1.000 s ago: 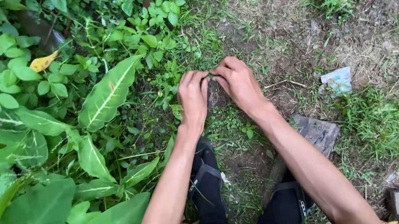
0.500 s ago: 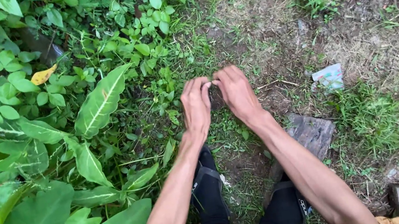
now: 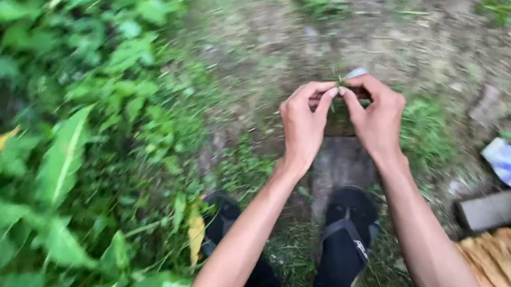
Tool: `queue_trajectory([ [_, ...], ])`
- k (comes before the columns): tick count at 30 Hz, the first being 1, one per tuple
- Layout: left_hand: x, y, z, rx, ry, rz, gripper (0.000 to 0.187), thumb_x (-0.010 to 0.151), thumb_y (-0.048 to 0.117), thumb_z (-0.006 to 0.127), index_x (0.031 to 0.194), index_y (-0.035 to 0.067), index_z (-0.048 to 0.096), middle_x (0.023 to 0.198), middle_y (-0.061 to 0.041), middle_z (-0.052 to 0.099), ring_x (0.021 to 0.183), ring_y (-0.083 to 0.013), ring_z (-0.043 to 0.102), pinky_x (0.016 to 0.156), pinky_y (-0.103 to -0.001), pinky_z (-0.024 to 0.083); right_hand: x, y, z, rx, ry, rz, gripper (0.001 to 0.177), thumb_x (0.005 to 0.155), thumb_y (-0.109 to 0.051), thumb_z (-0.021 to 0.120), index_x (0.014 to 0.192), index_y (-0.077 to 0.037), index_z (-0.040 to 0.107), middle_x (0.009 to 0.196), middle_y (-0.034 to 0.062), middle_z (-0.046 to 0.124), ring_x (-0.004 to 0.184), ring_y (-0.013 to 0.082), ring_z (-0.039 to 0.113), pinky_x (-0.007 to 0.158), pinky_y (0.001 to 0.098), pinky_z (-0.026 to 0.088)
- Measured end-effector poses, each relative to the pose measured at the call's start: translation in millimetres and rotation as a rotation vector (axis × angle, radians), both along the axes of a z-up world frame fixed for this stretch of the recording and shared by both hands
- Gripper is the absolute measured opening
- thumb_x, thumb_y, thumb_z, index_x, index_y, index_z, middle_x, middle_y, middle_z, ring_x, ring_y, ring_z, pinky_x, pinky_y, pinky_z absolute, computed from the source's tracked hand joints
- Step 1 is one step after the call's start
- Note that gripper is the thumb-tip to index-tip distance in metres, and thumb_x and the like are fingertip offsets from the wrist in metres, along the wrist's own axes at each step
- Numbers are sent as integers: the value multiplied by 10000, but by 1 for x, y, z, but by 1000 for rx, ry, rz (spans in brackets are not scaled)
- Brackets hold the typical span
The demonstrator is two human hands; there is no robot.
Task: Picking and shredding small green leaves by hand on a wooden surface outdoors.
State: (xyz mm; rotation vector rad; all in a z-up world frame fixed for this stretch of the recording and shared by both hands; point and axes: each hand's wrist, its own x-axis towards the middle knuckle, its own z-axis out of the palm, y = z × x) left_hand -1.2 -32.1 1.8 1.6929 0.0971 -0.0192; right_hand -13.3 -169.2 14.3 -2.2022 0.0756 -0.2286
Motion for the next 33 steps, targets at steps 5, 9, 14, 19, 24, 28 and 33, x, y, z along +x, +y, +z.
queue_trajectory([
  [5,-5,-73,-1,-62,21,-201,125,947,61,729,1058,4,739,937,-99,776,792,-150,761,711,-286,611,-33,-75,6,-50,99,-250,138,937,-54,787,1058,4,752,861,92,751,736,107,668,675,270,524],
  [9,-22,-118,-22,-92,23,-375,104,935,52,732,1028,8,748,882,-92,774,764,-131,755,693,-285,609,-66,-110,8,-130,175,-352,129,926,-64,802,1036,-5,771,824,97,743,678,132,647,648,291,513],
  [14,-32,-127,-28,24,26,-468,104,900,25,747,993,-11,719,859,-105,713,750,-163,714,678,-312,583,-90,-123,-16,-220,142,-335,147,890,-20,791,1036,-12,775,932,134,727,757,200,669,695,328,533],
  [19,-30,-118,-30,208,-58,-507,121,871,-8,756,982,-10,709,917,-126,660,834,-256,679,748,-374,550,-86,-117,-11,-203,207,-288,203,877,-10,779,1080,-16,768,910,123,715,779,216,689,738,341,548],
  [24,-18,-92,-14,157,-227,-391,146,918,19,715,1061,23,685,1009,-134,657,968,-324,662,841,-413,541,-64,-99,16,-210,71,-301,168,905,11,760,1067,-24,739,945,119,656,825,213,659,763,334,541],
  [28,-8,-48,-7,219,-280,-274,133,928,48,714,1057,38,681,999,-123,654,991,-327,660,875,-425,537,-37,-56,19,-211,16,-233,167,945,15,762,1103,-38,754,947,113,638,834,217,646,769,338,531],
  [33,4,21,-8,276,-251,-113,160,908,10,698,1066,32,680,1020,-134,655,1004,-342,644,880,-425,537,3,20,11,-127,-60,46,157,893,6,774,1040,-42,750,968,128,669,906,277,651,814,380,529],
])
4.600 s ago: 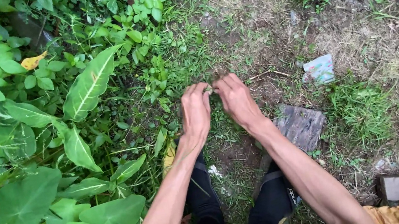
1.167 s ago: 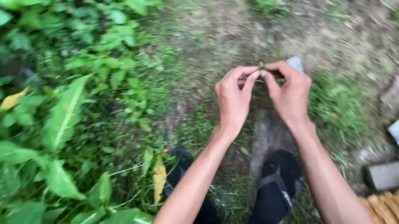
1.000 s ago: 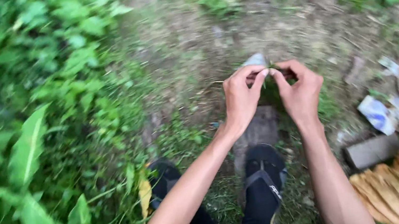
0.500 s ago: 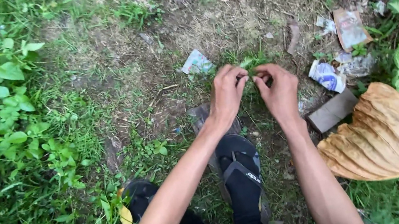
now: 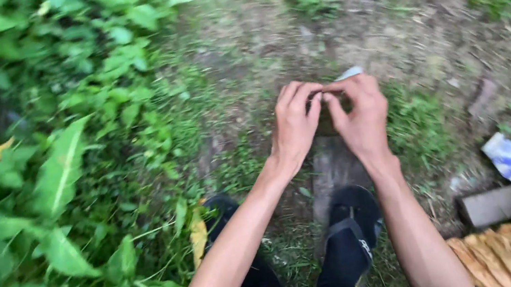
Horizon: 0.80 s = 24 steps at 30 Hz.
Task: Picking and shredding small green leaves by hand on a wooden surface outdoors.
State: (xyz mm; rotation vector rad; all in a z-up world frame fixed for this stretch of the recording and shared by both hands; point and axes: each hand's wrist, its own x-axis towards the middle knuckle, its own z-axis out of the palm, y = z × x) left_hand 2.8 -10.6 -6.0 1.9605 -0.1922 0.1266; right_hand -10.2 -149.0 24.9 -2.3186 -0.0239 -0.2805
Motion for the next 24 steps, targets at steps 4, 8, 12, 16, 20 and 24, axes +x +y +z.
queue_trajectory([
  [4,1,64,-6,43,96,137,141,911,16,707,1051,34,697,1006,-129,669,973,-306,663,864,-404,547,23,57,-14,5,4,166,176,864,-22,807,1025,-35,740,981,137,676,961,319,647,854,409,521],
  [8,0,120,-5,171,108,291,295,880,3,743,1165,29,676,1092,-134,668,1057,-310,640,932,-393,530,41,104,-27,36,66,397,339,820,-34,808,1146,-24,713,1060,148,676,1022,349,628,904,424,516],
  [12,2,152,-2,343,73,394,628,728,-14,812,1313,-42,584,1218,-200,596,1137,-375,565,986,-413,488,57,137,-34,8,130,538,537,813,-43,801,1327,-9,652,1129,166,642,1060,356,600,949,429,508],
  [16,1,164,-21,385,170,391,673,713,-13,836,1329,-71,571,1245,-207,582,1153,-384,546,1007,-427,475,68,156,-47,-8,133,562,612,802,-55,807,1376,24,611,1138,181,617,1044,365,578,934,434,498],
  [20,2,168,-30,354,215,376,436,825,-44,769,1251,-16,679,1215,-148,652,1127,-309,616,1002,-393,523,70,165,-58,-34,124,579,477,822,-37,789,1283,10,675,1094,155,622,1026,337,589,918,421,513],
  [24,4,173,-42,387,152,361,296,856,-59,733,1149,-23,730,1112,-151,692,1037,-302,661,928,-388,558,66,172,-76,-39,100,577,307,870,-19,762,1174,-3,724,1048,132,645,1005,307,611,883,408,530],
])
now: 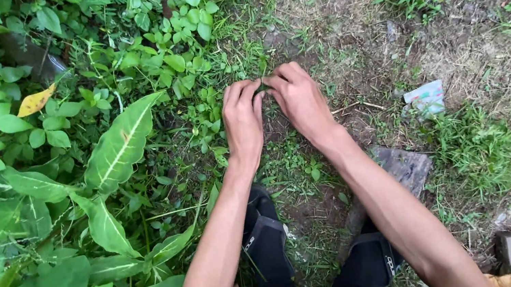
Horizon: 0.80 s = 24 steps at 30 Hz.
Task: Picking and shredding small green leaves by hand on a wooden surface outdoors.
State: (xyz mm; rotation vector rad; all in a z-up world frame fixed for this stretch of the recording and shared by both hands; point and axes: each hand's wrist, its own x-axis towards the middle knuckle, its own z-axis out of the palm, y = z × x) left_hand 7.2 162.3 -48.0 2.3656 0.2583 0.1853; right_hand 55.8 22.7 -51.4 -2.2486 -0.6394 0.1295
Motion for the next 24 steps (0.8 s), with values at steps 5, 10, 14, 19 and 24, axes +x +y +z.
queue_trajectory([
  [5,1,3,-15,44,15,-19,211,858,-61,727,1057,4,756,1017,-121,716,954,-267,689,853,-363,593,-1,4,-5,-56,-57,-13,192,875,6,710,1067,6,714,1042,132,674,1017,299,627,901,398,543],
  [10,-2,0,-25,87,-26,-33,203,876,-70,716,1065,-2,734,1015,-120,709,948,-262,682,845,-373,596,-3,6,-10,-202,-98,7,188,839,15,669,1025,29,688,1037,172,678,1001,328,620,893,428,526],
  [14,-10,-9,-17,23,24,-14,152,934,-60,656,1067,1,699,1018,-138,702,942,-270,666,806,-384,585,-13,0,-18,-181,-81,-2,235,845,49,650,1078,43,685,1031,191,682,980,333,614,885,424,525],
  [19,-20,-28,-13,-184,126,74,138,973,-31,597,1037,22,707,997,-124,713,885,-225,677,715,-341,597,-23,-17,-12,-18,11,-47,152,923,40,653,1070,51,693,999,199,694,945,344,628,865,424,530],
  [24,-16,-78,28,-300,-41,39,104,936,-39,688,1026,-11,731,946,-138,724,818,-224,719,724,-346,582,-34,-76,29,30,38,-213,119,901,1,704,1019,11,716,974,188,710,936,365,663,854,442,529],
])
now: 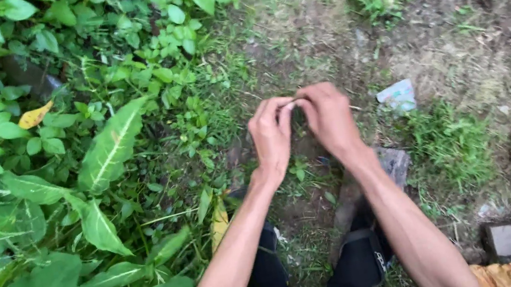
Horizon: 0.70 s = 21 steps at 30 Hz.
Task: Picking and shredding small green leaves by hand on a wooden surface outdoors.
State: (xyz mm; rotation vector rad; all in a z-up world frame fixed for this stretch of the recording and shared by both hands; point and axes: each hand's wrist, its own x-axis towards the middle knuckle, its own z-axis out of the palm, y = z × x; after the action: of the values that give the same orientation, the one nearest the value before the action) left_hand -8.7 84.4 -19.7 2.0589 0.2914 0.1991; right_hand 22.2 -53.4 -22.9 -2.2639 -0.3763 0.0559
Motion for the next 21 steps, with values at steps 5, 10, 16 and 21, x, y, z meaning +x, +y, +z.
queue_trajectory([
  [5,6,-65,11,-230,14,-131,125,917,13,733,1041,8,746,984,-119,748,853,-193,758,736,-300,618,-18,-70,21,48,-6,-210,122,938,-26,730,1058,-4,718,987,157,716,845,272,696,758,380,557],
  [10,5,-143,15,-399,42,-318,135,915,26,749,1047,4,744,962,-114,751,824,-179,762,718,-293,611,-45,-142,44,-50,60,-514,124,909,-24,769,1031,-8,759,831,119,692,640,190,586,618,324,480],
  [16,-7,-220,16,-453,55,-522,133,921,30,746,1051,4,743,946,-108,756,790,-176,761,697,-287,604,-84,-212,53,-86,20,-693,121,907,-30,778,1028,-20,768,854,94,705,647,151,581,602,297,470],
  [21,-17,-244,5,-401,61,-646,139,935,14,725,1073,9,737,914,-108,739,761,-179,744,682,-293,582,-105,-230,47,-94,35,-790,139,920,-27,772,1057,-26,787,858,103,711,640,166,590,601,311,478],
])
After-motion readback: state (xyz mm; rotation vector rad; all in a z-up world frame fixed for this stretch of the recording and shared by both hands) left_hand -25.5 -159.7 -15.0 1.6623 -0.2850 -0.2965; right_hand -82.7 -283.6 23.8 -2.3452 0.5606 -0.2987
